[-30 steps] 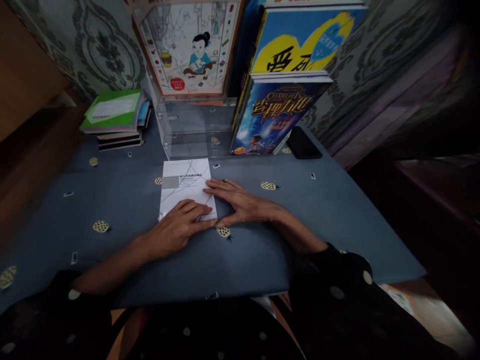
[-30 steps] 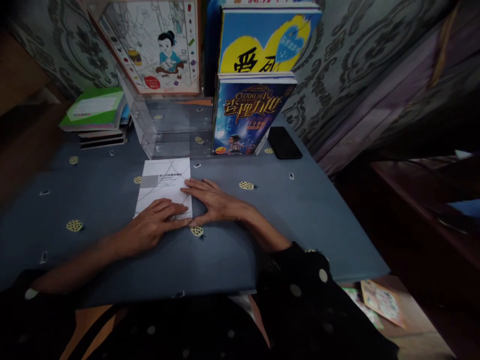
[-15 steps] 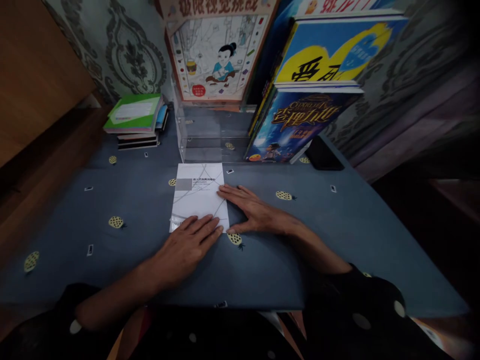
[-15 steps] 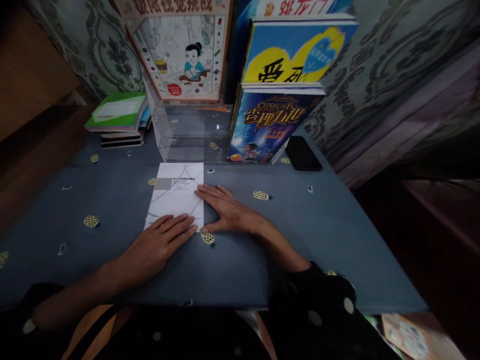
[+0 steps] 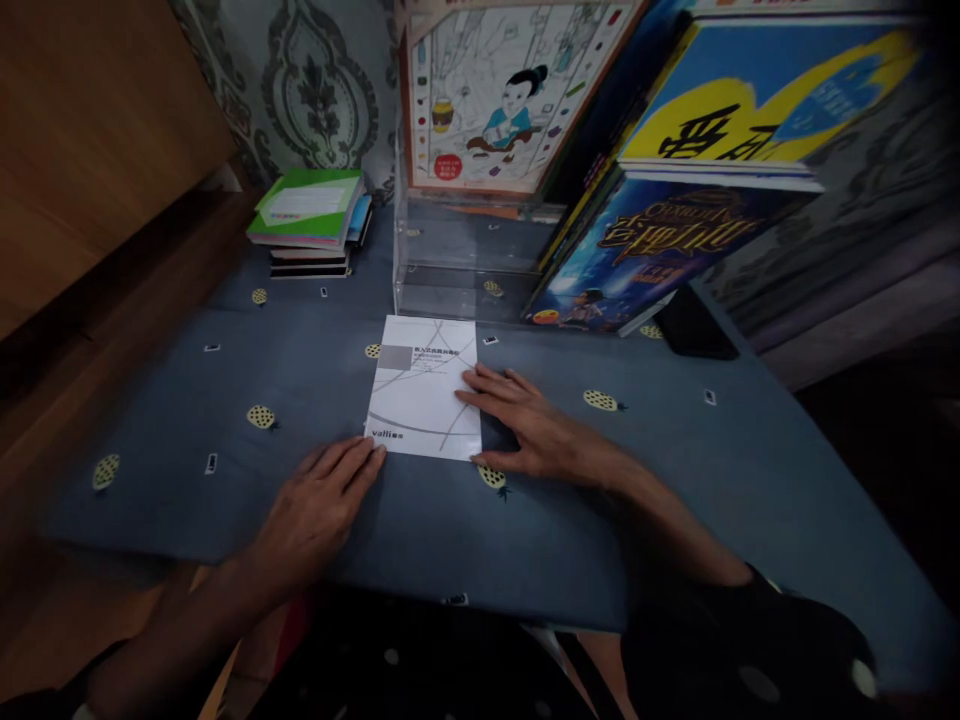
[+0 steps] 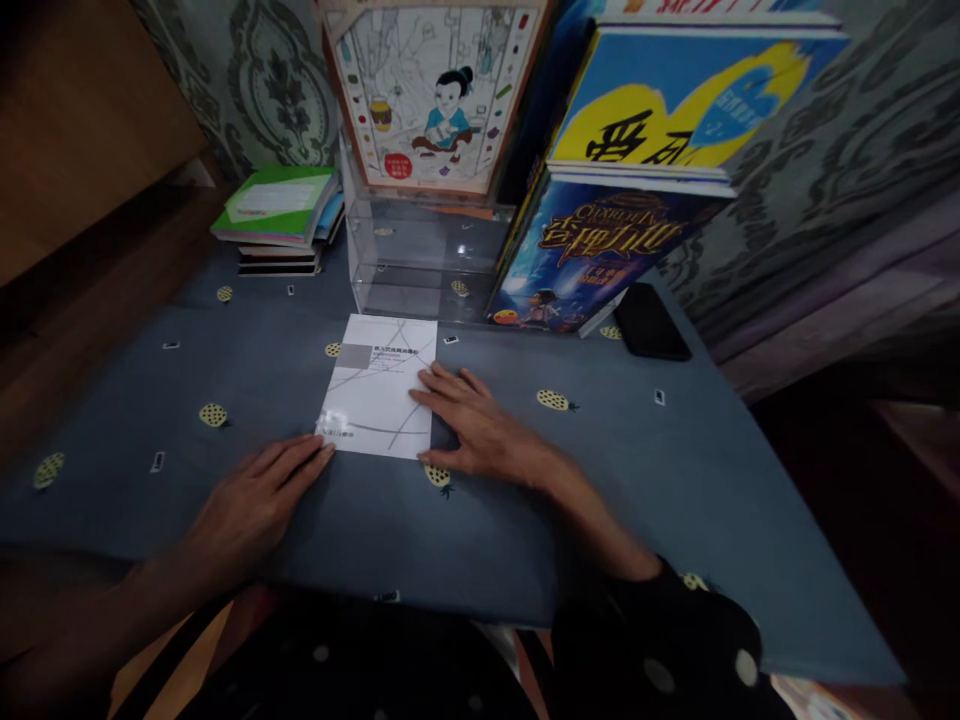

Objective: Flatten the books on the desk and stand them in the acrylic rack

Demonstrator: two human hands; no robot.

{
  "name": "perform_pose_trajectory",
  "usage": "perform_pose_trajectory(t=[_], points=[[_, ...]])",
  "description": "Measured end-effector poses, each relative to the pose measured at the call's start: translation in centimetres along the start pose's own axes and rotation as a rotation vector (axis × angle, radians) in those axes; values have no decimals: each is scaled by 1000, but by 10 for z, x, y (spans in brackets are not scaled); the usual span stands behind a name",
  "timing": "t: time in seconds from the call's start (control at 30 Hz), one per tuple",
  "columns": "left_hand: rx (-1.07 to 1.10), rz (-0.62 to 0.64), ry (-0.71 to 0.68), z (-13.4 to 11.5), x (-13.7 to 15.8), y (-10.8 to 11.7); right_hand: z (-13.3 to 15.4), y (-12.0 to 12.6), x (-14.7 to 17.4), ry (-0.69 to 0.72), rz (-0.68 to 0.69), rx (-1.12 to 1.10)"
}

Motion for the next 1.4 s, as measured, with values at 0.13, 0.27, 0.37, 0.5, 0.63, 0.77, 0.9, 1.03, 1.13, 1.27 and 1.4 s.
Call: perform_pose_trajectory(t=[0.13,0.27,0.37,0.5,0.63,0.77,0.9,1.03,1.13,1.27,1.4], points=[[22,-66,-21,0,0,-4,45,2,-14,194,47,-82],[33,-101,3,-1,-1,-6,74,-5,-34,320,137,-124],[22,-85,6,-1,-1,-8,72,-9,-51,300,155,-79],[-7,-110,3,1,0,-11,54,-10,-75,272,125,-8],[-20,-116,-23,3,0,-11,35,-7,-102,239,88,33],[-39,-114,-41,3,1,-12,18,-3,-125,199,56,54],[-28,-121,-29,4,2,-15,7,3,-137,159,14,80],[-40,-131,-49,4,1,-15,3,6,-142,147,-9,97],[-50,-148,-50,4,0,-13,0,5,-145,136,-36,118],[-47,-107,-42,4,0,-13,-4,1,-148,126,-55,160],[-37,-104,-26,3,1,-14,-4,-6,-148,109,-93,202]])
Point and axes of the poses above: each hand's wrist, its own x-axis away from the middle knuckle, its own y-axis out of the back of the hand, z = x × y, the point moved 1 cm from there along -x, towards the middle knuckle, and after that the axes turned 7 degrees about x, right-handed, at the moved point
